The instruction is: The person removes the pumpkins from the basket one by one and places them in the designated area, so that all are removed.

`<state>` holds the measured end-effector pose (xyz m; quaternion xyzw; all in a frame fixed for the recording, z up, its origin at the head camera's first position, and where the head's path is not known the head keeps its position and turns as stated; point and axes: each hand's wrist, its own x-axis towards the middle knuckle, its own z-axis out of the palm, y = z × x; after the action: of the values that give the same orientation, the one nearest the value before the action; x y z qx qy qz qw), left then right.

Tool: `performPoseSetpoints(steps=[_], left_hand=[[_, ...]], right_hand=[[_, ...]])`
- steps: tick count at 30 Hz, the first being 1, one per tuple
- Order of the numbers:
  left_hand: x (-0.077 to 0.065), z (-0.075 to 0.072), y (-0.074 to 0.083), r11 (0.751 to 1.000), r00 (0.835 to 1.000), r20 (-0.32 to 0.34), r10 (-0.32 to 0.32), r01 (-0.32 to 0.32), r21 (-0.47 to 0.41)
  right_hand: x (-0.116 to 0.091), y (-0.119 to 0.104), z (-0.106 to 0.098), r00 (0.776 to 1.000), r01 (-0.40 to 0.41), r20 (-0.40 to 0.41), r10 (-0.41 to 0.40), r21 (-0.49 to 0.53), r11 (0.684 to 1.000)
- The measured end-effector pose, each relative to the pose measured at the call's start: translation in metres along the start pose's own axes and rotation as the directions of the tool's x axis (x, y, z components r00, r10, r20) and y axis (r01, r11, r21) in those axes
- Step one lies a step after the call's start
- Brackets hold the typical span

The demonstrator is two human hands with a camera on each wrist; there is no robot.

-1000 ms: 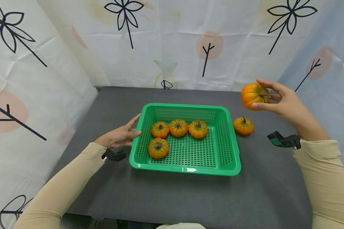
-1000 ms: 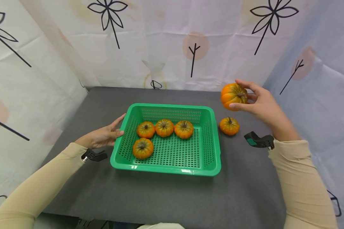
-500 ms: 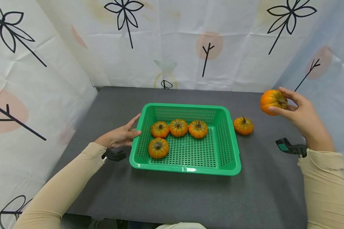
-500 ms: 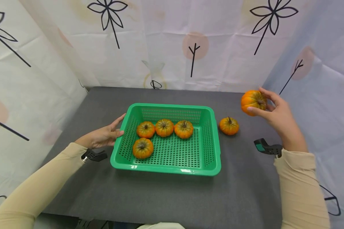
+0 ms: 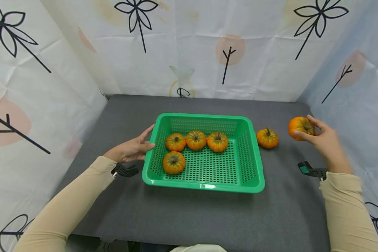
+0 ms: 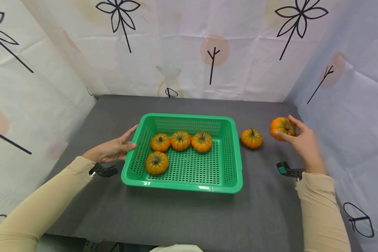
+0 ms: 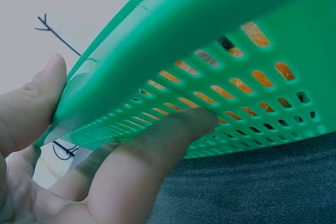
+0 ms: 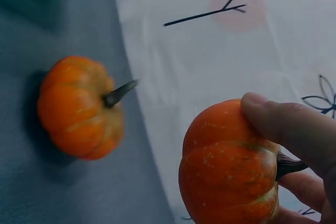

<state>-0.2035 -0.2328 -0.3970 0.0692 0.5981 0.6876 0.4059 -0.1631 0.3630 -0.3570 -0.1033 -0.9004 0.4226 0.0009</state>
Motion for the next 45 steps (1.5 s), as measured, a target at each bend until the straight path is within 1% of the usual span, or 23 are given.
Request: performPoseSetpoints(steps=[2, 5, 8, 15, 22, 29, 36, 45], left_hand=[[0.0, 0.0, 0.0, 1.0, 1.0, 0.002, -0.002, 0.002, -0.004], [-0.001, 0.0, 0.001, 1.0, 1.0, 0.003, -0.004, 0.004, -0.006], [-0.001, 0.0, 0.001, 1.0, 1.0, 0.0, -0.003, 0.003, -0.007], [-0.001, 0.001, 0.0, 1.0, 1.0, -0.002, -0.005, 0.005, -0.009], [-0.001, 0.001, 0.001, 1.0, 1.0, 0.003, -0.002, 0.002, -0.006], [-0.001, 0.002, 0.002, 1.0, 1.0, -0.003, -0.003, 0.003, -0.002], [-0.002, 0.003, 0.002, 1.0, 1.0, -0.015, -0.011, 0.011, 0.005], [-0.002, 0.002, 0.002, 1.0, 1.0, -0.006, -0.005, 0.006, 0.006]], right_hand=[[0.003, 0.007, 0.006, 1.0, -0.002, -0.006, 0.002, -0.044, 0.999], [0.007, 0.017, 0.013, 1.0, -0.005, -0.003, 0.005, -0.076, 0.997], [0.011, 0.026, 0.021, 1.0, -0.021, 0.005, 0.021, -0.071, 0.997], [0.015, 0.041, 0.032, 0.998, -0.059, 0.03, 0.062, -0.107, 0.992], [0.014, 0.046, 0.038, 0.997, -0.061, 0.046, 0.069, -0.155, 0.986], [0.016, 0.052, 0.042, 0.996, -0.061, 0.054, 0.069, -0.144, 0.988], [0.019, 0.057, 0.04, 0.995, -0.07, 0.055, 0.078, -0.138, 0.988], [0.023, 0.056, 0.04, 0.994, -0.039, 0.093, 0.053, -0.149, 0.988]])
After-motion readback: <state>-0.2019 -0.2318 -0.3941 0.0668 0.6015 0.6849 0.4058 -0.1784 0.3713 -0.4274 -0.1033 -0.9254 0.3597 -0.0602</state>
